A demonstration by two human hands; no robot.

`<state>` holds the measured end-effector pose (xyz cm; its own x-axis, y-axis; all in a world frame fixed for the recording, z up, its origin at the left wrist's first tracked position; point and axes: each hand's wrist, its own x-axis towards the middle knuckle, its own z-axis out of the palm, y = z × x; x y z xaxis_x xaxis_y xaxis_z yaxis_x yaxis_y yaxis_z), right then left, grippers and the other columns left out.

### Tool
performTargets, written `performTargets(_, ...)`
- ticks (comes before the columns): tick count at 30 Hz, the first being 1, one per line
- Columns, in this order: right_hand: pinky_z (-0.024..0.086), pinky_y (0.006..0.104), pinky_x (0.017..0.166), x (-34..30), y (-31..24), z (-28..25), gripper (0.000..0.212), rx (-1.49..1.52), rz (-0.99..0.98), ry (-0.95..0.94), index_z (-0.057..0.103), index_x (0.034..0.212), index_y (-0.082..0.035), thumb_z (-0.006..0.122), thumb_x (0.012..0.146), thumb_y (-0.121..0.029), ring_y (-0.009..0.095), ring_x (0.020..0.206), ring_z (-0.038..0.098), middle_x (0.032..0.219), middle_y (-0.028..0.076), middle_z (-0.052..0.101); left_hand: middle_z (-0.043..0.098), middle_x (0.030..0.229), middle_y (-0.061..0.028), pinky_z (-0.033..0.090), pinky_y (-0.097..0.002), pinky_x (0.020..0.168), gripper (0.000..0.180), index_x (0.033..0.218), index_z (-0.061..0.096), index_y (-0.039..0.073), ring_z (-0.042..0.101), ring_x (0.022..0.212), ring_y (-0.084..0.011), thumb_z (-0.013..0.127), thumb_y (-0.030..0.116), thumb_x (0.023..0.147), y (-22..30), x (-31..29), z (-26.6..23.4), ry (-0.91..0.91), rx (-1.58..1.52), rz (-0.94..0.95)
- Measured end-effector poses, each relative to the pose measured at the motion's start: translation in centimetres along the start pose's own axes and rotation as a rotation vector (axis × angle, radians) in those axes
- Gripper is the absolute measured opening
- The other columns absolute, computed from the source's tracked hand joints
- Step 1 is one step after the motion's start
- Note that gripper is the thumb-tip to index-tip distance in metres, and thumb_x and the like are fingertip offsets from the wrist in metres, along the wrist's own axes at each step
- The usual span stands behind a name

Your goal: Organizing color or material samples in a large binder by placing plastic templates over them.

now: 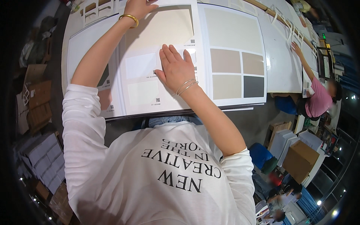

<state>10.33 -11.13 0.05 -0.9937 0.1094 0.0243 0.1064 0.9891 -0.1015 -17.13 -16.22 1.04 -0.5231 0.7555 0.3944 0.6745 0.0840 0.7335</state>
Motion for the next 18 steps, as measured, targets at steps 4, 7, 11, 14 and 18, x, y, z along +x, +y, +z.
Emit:
performTargets(4,0.029,0.0499,0.110,0.2,-0.1,0.0,0.063,0.026,-0.001,-0.051,0.044,0.141,-0.005,0.049,0.093,-0.046,0.021,0.141,0.033,0.152,0.008,0.037,0.066,0.103,-0.0126,0.047,-0.0389,0.091,0.029,0.099,0.072,0.007,0.060,0.101,-0.0295,0.074,0.020,0.073,-0.8,0.9,1.8,-0.067,0.477,-0.257)
performTargets(7,0.031,0.0503,0.109,0.0,0.2,0.4,0.062,0.035,0.006,-0.011,0.045,0.139,-0.006,0.053,0.092,-0.046,0.022,0.139,0.036,0.150,0.007,0.038,0.063,0.116,-0.0137,0.043,-0.0437,0.098,0.035,0.108,0.068,0.007,0.055,0.114,-0.0337,0.073,0.019,0.075,-1.0,0.2,1.6,0.084,0.505,-0.128)
performTargets(11,0.031,0.0509,0.109,-0.1,0.0,0.4,0.063,0.057,-0.014,0.016,0.044,0.139,-0.007,0.056,0.090,-0.045,0.023,0.139,0.037,0.150,0.007,0.039,0.066,0.114,-0.0082,0.047,-0.0364,0.090,0.033,0.116,0.065,0.011,0.062,0.102,-0.0256,0.067,0.023,0.086,-7.2,-3.1,-1.8,0.234,0.300,0.072)
performTargets(14,0.028,0.0522,0.111,-0.7,0.2,0.6,0.065,0.056,-0.012,-0.001,0.042,0.142,-0.008,0.055,0.090,-0.045,0.022,0.141,0.033,0.152,0.007,0.036,0.058,0.130,-0.0095,0.043,-0.0417,0.098,0.036,0.129,0.056,0.018,0.057,0.114,-0.0309,0.054,0.023,0.093,-8.8,-5.7,-4.1,0.079,0.587,-0.189)
performTargets(18,0.017,0.0533,0.115,-0.4,-0.2,0.7,0.067,0.119,-0.068,-0.052,0.036,0.146,-0.007,0.049,0.093,-0.047,0.020,0.144,0.026,0.155,0.006,0.031,0.057,0.133,-0.0067,0.038,-0.0381,0.104,0.038,0.131,0.054,0.012,0.053,0.120,-0.0243,0.052,0.022,0.094,-10.0,-9.8,-5.0,0.095,0.652,-0.204)
